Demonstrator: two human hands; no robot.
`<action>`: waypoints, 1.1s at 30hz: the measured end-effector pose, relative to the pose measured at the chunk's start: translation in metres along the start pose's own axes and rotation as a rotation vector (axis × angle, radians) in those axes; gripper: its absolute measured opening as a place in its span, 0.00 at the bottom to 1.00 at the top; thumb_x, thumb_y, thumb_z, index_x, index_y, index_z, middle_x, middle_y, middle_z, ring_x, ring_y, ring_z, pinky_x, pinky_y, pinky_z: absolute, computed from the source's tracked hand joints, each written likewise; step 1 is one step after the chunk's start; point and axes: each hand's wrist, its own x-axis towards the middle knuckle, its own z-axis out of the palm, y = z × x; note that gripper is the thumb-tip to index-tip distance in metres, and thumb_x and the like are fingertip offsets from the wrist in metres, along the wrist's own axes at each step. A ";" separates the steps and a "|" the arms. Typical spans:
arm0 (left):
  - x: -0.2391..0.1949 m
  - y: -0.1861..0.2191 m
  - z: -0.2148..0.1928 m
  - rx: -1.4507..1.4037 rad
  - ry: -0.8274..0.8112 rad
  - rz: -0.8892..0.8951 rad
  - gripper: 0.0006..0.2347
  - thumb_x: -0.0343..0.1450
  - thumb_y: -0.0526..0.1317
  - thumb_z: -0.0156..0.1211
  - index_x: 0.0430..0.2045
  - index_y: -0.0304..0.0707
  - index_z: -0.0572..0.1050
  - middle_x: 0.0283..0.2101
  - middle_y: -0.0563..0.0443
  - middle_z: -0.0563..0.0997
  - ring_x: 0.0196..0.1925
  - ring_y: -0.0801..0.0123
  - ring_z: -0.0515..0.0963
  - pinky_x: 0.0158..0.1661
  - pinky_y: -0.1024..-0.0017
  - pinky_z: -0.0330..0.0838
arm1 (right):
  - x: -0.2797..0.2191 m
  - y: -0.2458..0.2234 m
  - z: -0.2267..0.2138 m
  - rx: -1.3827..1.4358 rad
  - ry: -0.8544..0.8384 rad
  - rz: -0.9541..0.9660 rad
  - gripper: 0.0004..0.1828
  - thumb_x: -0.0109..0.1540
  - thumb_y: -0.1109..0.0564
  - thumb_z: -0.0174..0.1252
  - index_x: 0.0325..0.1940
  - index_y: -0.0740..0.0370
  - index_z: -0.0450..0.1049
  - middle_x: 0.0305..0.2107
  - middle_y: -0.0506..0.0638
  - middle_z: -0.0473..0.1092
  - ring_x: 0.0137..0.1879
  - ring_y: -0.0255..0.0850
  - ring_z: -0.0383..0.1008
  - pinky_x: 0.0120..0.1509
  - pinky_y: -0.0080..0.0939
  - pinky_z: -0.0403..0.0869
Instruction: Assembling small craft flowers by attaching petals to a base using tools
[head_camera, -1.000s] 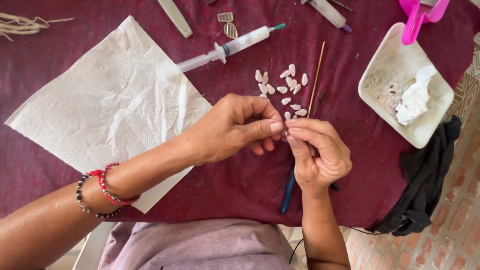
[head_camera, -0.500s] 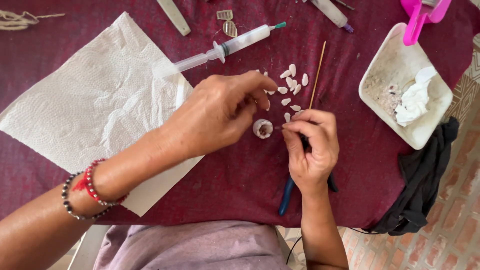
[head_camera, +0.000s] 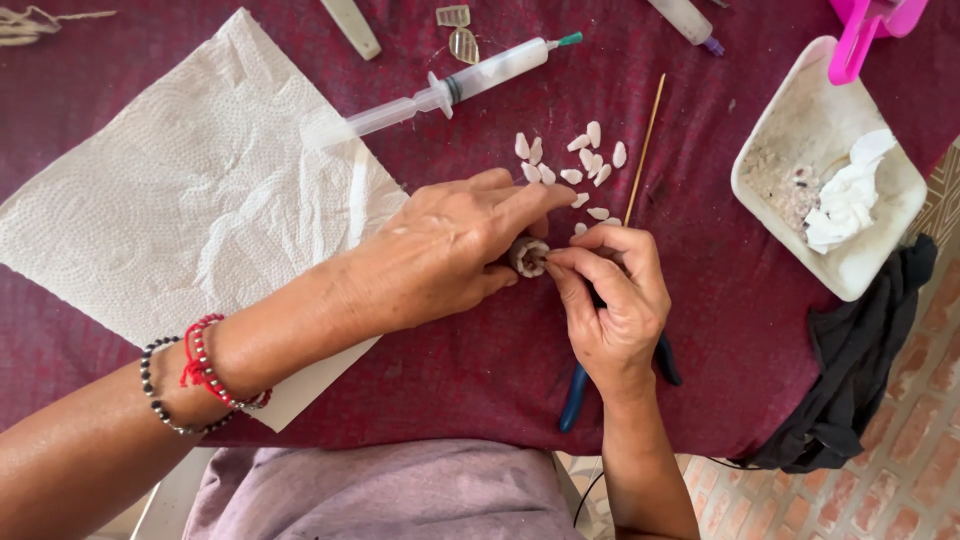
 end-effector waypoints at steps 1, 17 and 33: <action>0.000 -0.001 0.001 -0.002 0.000 -0.002 0.28 0.66 0.38 0.70 0.61 0.38 0.64 0.43 0.50 0.81 0.49 0.51 0.76 0.42 0.56 0.71 | 0.000 0.000 0.000 0.000 -0.002 0.001 0.03 0.66 0.64 0.63 0.43 0.69 0.78 0.41 0.59 0.67 0.47 0.48 0.73 0.50 0.41 0.76; -0.001 -0.007 0.011 0.062 0.017 -0.031 0.28 0.67 0.42 0.69 0.61 0.39 0.64 0.41 0.47 0.81 0.49 0.49 0.77 0.42 0.55 0.72 | 0.000 0.000 0.001 0.011 -0.039 -0.019 0.05 0.64 0.70 0.65 0.44 0.69 0.79 0.41 0.59 0.68 0.46 0.48 0.74 0.54 0.43 0.76; 0.000 -0.004 0.004 -0.053 -0.018 -0.056 0.30 0.65 0.36 0.69 0.61 0.39 0.62 0.43 0.54 0.85 0.49 0.52 0.77 0.41 0.55 0.71 | -0.011 0.003 -0.005 -0.087 -0.041 -0.143 0.17 0.63 0.73 0.50 0.47 0.64 0.82 0.44 0.59 0.71 0.43 0.49 0.73 0.52 0.46 0.76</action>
